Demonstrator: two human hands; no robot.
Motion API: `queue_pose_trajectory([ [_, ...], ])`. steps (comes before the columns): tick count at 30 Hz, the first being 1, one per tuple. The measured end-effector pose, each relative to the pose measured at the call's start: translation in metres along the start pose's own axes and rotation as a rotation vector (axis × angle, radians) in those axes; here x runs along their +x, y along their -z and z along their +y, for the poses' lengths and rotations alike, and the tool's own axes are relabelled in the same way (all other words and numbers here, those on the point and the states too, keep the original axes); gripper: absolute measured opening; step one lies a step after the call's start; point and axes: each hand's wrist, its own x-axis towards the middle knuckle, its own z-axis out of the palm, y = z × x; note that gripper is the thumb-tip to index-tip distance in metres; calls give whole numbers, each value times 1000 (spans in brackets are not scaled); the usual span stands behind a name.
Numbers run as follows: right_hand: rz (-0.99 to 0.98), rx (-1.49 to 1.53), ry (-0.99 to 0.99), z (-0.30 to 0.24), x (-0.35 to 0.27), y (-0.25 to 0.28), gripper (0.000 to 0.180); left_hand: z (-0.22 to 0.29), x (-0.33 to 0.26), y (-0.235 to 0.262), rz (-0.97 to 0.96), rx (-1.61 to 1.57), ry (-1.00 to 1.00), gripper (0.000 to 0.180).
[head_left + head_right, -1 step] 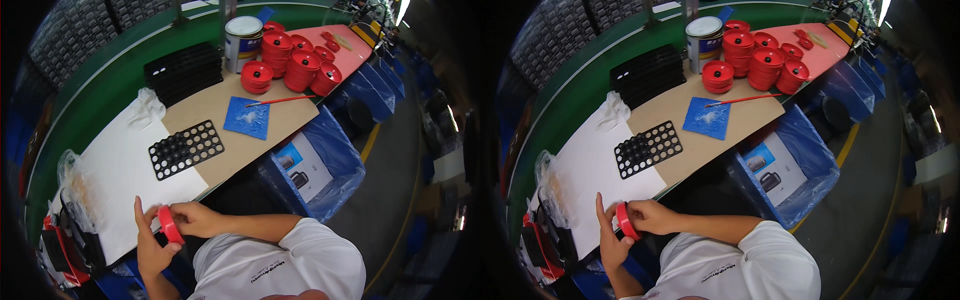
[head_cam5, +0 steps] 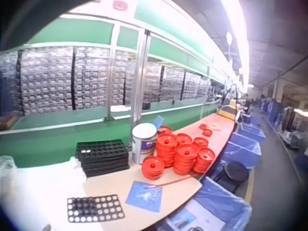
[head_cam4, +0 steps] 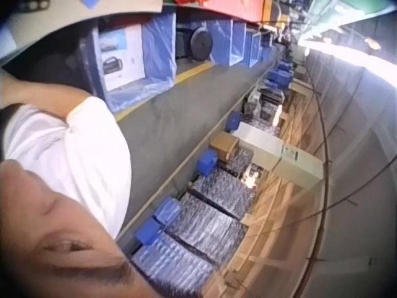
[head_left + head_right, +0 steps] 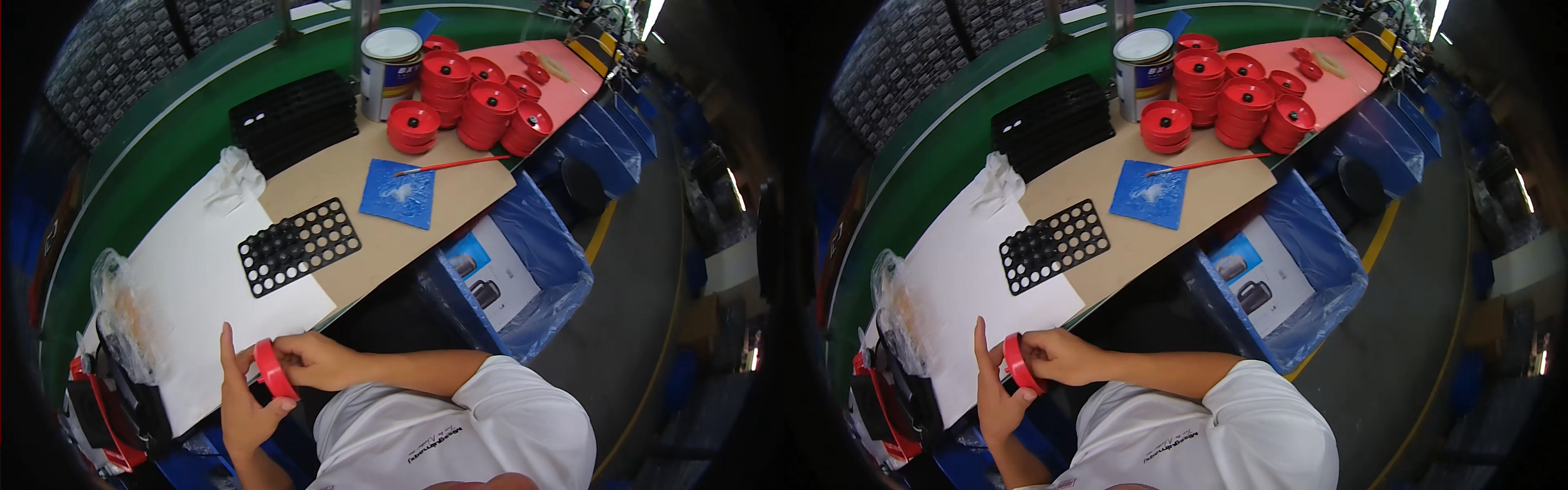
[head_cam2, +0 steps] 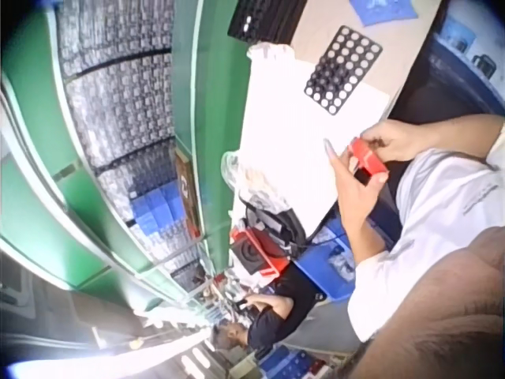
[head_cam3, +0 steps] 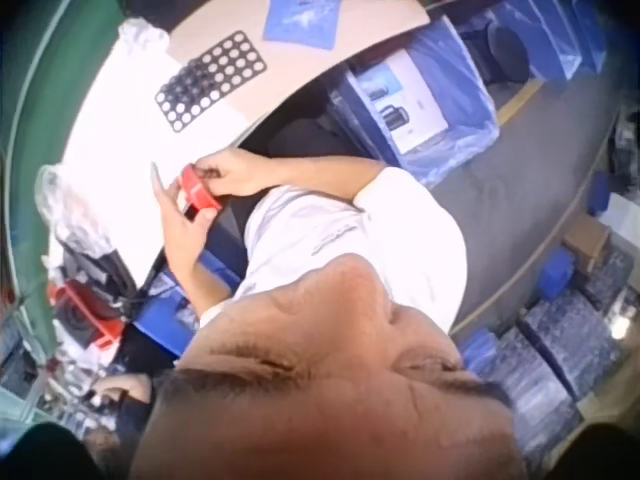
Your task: The person applies adhesive to small components using a brush and inserts them into round plastic housings by hand before pressing the pieces together.
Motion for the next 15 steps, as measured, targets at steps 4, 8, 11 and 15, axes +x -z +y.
queue_pose_trajectory([
  [4,-13,128,-149,-9,0,2,12,-31,4,12,7,432,-428,142],
  [8,-10,81,-27,6,2,2,21,-21,4,2,18,78,-368,135],
  [11,-43,-25,-64,12,4,-1,26,-15,-2,5,-22,7,-97,128],
  [15,-86,154,-146,10,0,-1,30,-24,-5,18,-106,577,-387,126],
])
